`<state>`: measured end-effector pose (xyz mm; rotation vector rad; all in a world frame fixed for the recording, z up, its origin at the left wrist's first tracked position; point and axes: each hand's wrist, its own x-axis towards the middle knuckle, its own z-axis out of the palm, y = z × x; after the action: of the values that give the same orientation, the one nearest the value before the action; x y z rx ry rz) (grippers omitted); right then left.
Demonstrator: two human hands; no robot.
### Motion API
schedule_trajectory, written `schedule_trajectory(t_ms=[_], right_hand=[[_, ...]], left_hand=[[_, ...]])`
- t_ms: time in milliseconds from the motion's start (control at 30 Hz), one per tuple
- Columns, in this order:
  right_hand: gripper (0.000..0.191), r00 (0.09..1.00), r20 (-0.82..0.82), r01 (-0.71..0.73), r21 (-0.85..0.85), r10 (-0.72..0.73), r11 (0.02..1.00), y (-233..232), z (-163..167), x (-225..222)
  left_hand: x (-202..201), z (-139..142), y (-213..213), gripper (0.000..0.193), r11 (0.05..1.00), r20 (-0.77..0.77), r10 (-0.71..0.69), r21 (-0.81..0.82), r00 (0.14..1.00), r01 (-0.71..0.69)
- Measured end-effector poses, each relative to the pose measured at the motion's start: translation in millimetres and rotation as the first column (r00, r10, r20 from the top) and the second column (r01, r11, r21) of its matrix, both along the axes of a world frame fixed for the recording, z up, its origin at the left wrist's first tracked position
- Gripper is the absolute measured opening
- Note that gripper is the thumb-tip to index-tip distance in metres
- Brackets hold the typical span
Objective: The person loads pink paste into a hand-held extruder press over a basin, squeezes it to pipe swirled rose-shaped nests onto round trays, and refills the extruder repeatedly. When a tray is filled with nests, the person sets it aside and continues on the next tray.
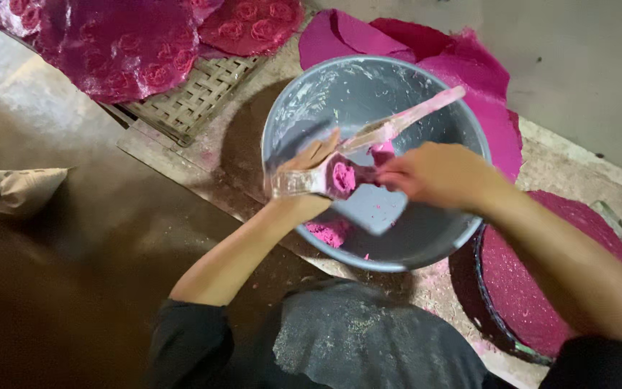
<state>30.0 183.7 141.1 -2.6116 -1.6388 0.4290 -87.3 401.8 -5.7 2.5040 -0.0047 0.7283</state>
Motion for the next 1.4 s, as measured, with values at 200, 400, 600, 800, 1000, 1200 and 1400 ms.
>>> schedule_trajectory(t_ms=[200, 400, 600, 800, 1000, 1200, 1400], right_hand=[[0.016, 0.859, 0.460, -0.172, -0.156, 0.226, 0.973, 35, 23, -69], [0.019, 0.898, 0.440, 0.122, -0.301, 0.024, 0.946, 20, 114, -76], [0.012, 0.856, 0.466, -0.150, -0.189, 0.223, 0.971, 45, 26, -80], [0.022, 0.950, 0.312, -0.065, 0.213, -0.005, 0.975, -38, 15, -42], [0.039, 0.927, -0.321, 0.098, -0.294, -0.195, 0.951, -24, -119, -21], [0.055, 0.635, -0.657, 0.496, 0.750, 0.408, 0.438, -28, -78, -17], [0.067, 0.703, -0.561, 0.564, 0.814, 0.438, 0.138, -11, -3, -52]], left_hand=[[-6, -7, -3, 0.074, 0.431, 0.063, -0.470, -0.854, 0.881, 0.291], [-23, 17, 34, 0.071, 0.912, -0.055, -0.189, -0.381, 0.980, 0.154], [-12, 21, 6, 0.068, 0.775, 0.030, -0.365, -0.545, 0.930, 0.321], [2, 1, 58, 0.038, 0.751, -0.375, -0.013, -0.615, 0.927, -0.239], [9, -40, 66, 0.019, 0.297, -0.111, -0.177, -0.953, 0.978, -0.055], [-14, -61, -22, 0.040, -0.362, 0.270, -0.582, -0.931, 0.767, 0.053], [-16, -26, -47, 0.053, -0.021, 0.046, -0.675, -0.999, 0.736, 0.043]])
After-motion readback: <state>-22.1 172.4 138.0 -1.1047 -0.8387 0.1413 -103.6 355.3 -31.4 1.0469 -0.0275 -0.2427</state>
